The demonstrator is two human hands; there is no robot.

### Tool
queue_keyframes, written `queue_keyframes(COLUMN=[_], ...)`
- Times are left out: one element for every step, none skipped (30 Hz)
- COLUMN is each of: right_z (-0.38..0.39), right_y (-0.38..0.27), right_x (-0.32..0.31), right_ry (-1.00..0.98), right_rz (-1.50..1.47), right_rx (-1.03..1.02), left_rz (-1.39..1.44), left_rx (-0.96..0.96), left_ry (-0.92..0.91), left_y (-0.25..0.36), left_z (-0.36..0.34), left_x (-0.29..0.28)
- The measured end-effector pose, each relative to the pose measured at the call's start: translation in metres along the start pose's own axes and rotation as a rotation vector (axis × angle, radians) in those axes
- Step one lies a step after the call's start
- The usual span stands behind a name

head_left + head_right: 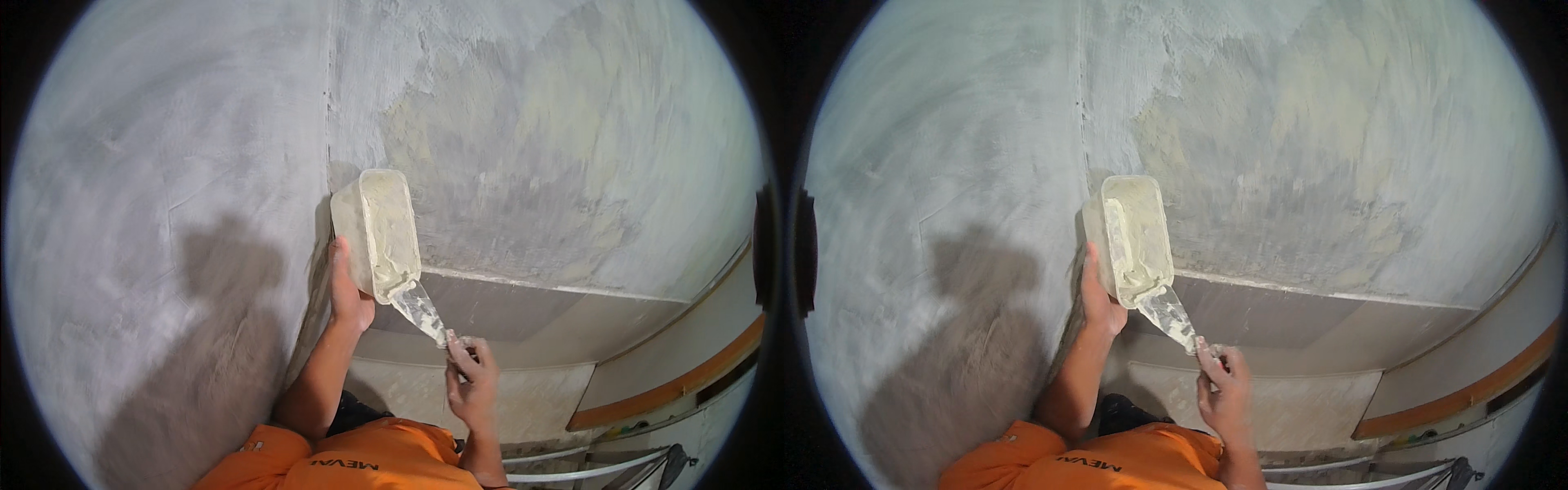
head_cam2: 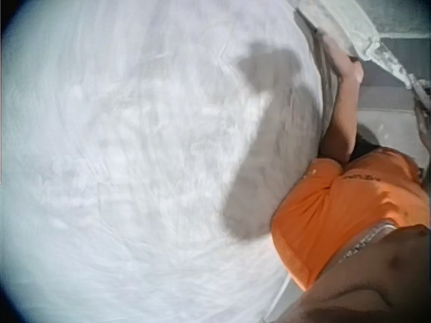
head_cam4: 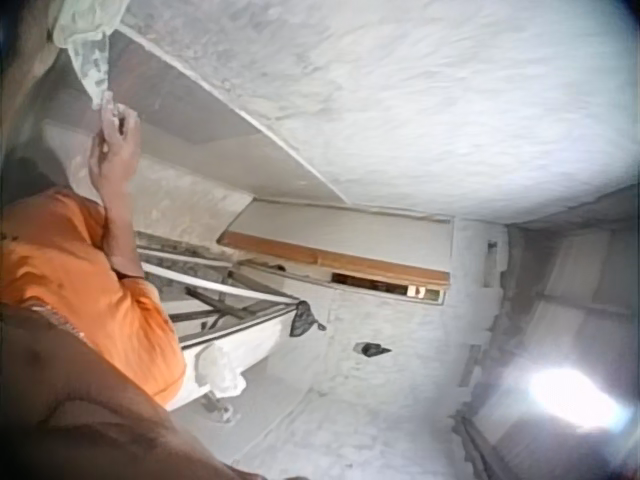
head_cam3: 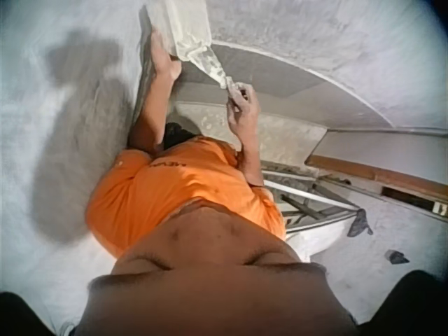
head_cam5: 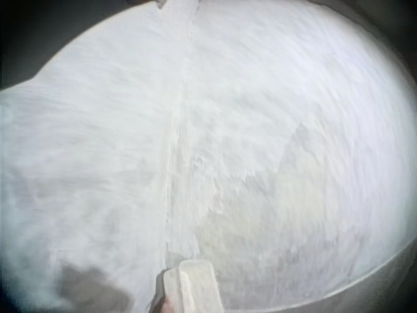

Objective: The person applies patching compound to a wall using a putty knife, scooping compound from a plastic container and smoothing it over a vertical seam and adjacent wall surfaces.

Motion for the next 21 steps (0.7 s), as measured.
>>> queue_keyframes(right_z=[0.005,0.009,0.013,0.015,0.014,0.013,0.012,0.012,0.01,0.007,0.005,0.002,0.0,-0.001,-0.002,-0.001,0.001,0.002,0.004,0.006,0.007], right_y=[0.003,0.007,0.01,0.01,0.006,0.005,0.005,0.006,0.005,0.005,0.004,0.002,-0.001,-0.005,-0.007,-0.004,0.002,0.008,0.012,0.016,0.02], right_x=[-0.008,-0.017,-0.026,-0.032,-0.037,-0.04,-0.045,-0.047,-0.048,-0.048,-0.047,-0.046,-0.044,-0.042,-0.041,-0.038,-0.031,-0.027,-0.026,-0.025,-0.024], right_ry=[-0.031,-0.027,-0.07,-0.115,-0.073,-0.073,-0.045,-0.015,-0.012,-0.011,0.001,0.013,0.015,-0.011,-0.036,-0.035,-0.034,-0.028,-0.025,-0.011,-0.002], right_rz=[0.017,0.009,0.044,0.077,-0.023,-0.029,-0.089,-0.146,-0.154,-0.156,-0.096,-0.033,-0.033,-0.114,-0.193,-0.193,-0.356,-0.514,-0.512,-0.663,-0.818], right_rx=[0.023,0.037,0.082,0.125,0.194,0.205,0.184,0.165,0.156,0.166,0.096,0.019,0.024,0.056,0.086,0.085,0.205,0.323,0.317,0.39,0.462], left_rz=[-0.007,-0.017,-0.029,-0.039,-0.089,-0.139,-0.144,-0.152,-0.159,-0.16,-0.17,-0.178,-0.178,-0.215,-0.25,-0.251,-0.138,-0.023,-0.022,0.018,0.056], left_rx=[-0.015,0.012,0.042,0.031,0.033,0.035,0.022,0.009,0.001,-0.009,-0.016,-0.017,-0.022,-0.036,-0.046,-0.045,-0.065,-0.083,-0.079,-0.083,-0.084], left_ry=[0.0,0.004,0.01,0.014,-0.024,-0.063,-0.061,-0.125,-0.19,-0.188,-0.211,-0.236,-0.236,-0.283,-0.333,-0.333,-0.271,-0.216,-0.221,-0.158,-0.09], left_y=[0.0,0.001,0.002,0.002,0.003,0.004,0.006,0.006,0.007,0.005,0.001,-0.002,-0.003,-0.004,-0.005,-0.009,-0.013,-0.013,-0.012,-0.01,-0.008], left_z=[0.0,-0.001,-0.002,-0.003,-0.005,-0.006,-0.005,-0.004,-0.003,-0.003,-0.004,-0.007,-0.007,-0.006,-0.005,-0.004,-0.003,-0.004,-0.003,0.0,0.003], left_x=[0.003,0.005,0.006,0.004,0.001,-0.002,-0.003,-0.002,-0.001,-0.005,-0.012,-0.016,-0.021,-0.025,-0.028,-0.033,-0.039,-0.034,-0.028,-0.022,-0.015])
Point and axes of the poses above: each hand's wrist, its own z-axis away from the middle knuckle, its own x-axis out of the palm, y = z × x, the point moved 1 cm from there along -z, towards the middle knuckle, and after that the axes turned 15 degrees about -y, right-handed, at the moved point
